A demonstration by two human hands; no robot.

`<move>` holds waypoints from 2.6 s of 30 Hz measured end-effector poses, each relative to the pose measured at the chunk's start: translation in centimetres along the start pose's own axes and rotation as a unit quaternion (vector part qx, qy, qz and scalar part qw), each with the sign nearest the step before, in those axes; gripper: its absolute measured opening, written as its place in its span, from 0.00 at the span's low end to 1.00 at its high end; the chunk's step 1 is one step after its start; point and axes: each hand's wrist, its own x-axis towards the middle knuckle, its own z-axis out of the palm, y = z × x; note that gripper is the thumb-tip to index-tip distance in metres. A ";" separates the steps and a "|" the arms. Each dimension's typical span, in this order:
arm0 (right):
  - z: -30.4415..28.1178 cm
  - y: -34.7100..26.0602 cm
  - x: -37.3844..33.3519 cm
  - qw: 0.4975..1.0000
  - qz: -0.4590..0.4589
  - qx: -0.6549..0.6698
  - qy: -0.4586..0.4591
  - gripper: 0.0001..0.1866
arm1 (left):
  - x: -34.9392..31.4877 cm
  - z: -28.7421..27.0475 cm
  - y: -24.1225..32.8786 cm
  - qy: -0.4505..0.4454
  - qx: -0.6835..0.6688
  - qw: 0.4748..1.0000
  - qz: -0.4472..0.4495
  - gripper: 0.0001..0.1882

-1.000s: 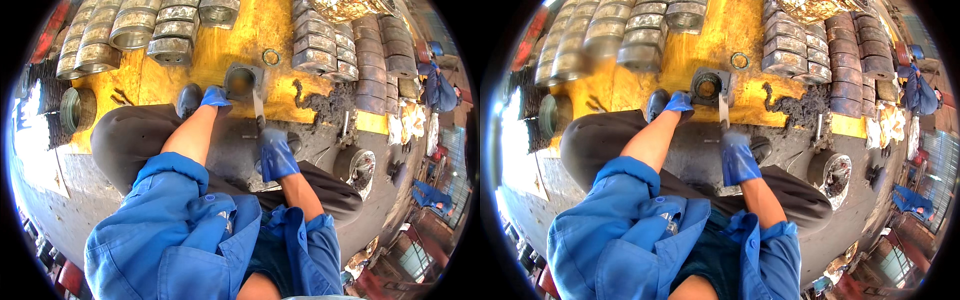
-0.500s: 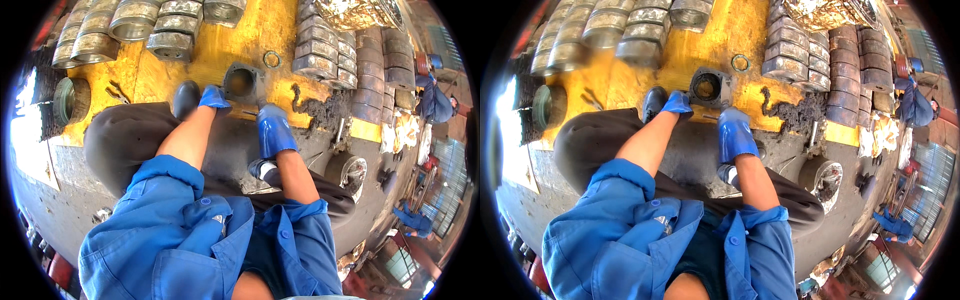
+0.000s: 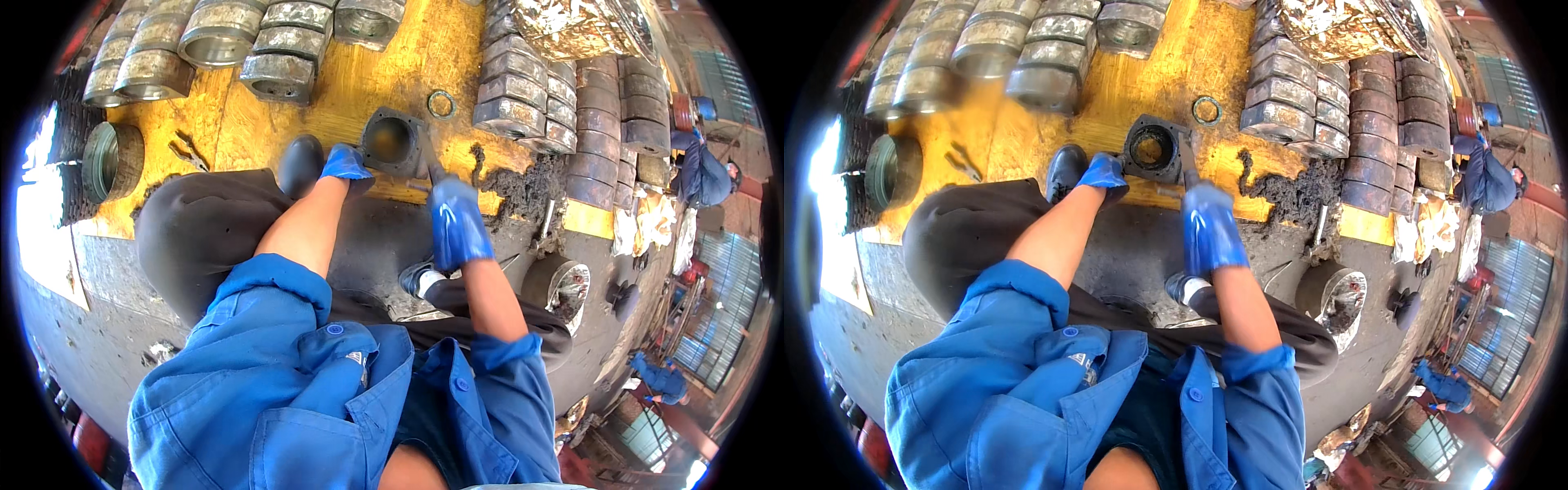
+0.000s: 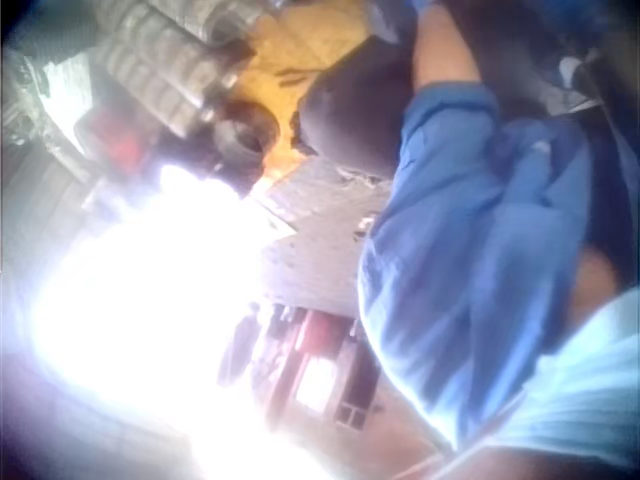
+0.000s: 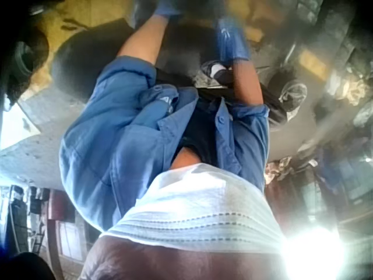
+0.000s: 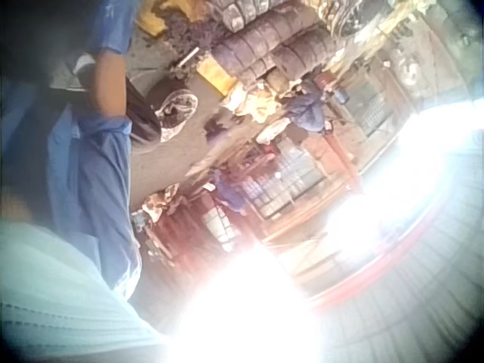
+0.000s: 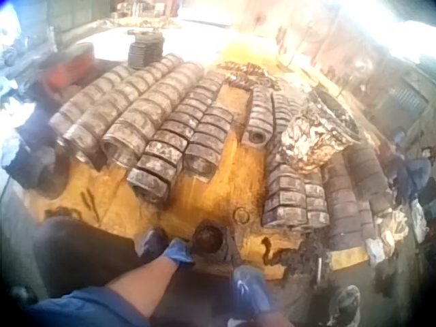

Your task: The person sits on the floor in a workshop and uses a metal file to smooth the edges of a small, dark metal ring. They hold the ring with one hand and file it with the other, occasionally rotating the ring to work on different sides.

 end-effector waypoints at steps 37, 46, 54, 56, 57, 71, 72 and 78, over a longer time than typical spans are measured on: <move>-1.8 0.1 -2.6 0.987 -0.101 -0.124 -0.035 0.13 | 0.5 0.8 -0.3 0.027 -0.074 0.996 -0.044 0.20; 2.1 -0.1 -6.2 0.987 -0.080 -0.119 -0.066 0.14 | -0.9 -1.3 -0.2 0.005 -0.011 1.000 0.005 0.20; 4.9 -1.2 -9.6 0.990 -0.082 -0.103 -0.060 0.14 | 2.9 2.8 -1.0 -0.019 -0.123 0.992 -0.034 0.20; 5.1 -1.1 -10.2 0.990 -0.074 -0.099 -0.064 0.14 | 1.7 1.2 -0.5 -0.030 -0.039 0.999 -0.012 0.19; 5.3 -1.0 -10.4 0.990 -0.067 -0.101 -0.066 0.15 | 1.6 0.6 -0.5 -0.031 -0.023 0.999 -0.004 0.18; 2.9 -1.7 -4.3 0.996 -0.046 -0.074 -0.016 0.15 | -2.1 -2.2 -0.1 -0.016 -0.043 0.999 0.004 0.28; 1.9 -2.1 -3.6 0.997 -0.047 -0.064 -0.010 0.15 | -1.9 -1.4 -0.4 0.007 -0.074 0.997 0.002 0.28; -0.9 -0.1 3.9 0.991 -0.043 -0.124 0.009 0.19 | -3.0 -2.5 -0.1 0.004 -0.070 0.998 -0.001 0.23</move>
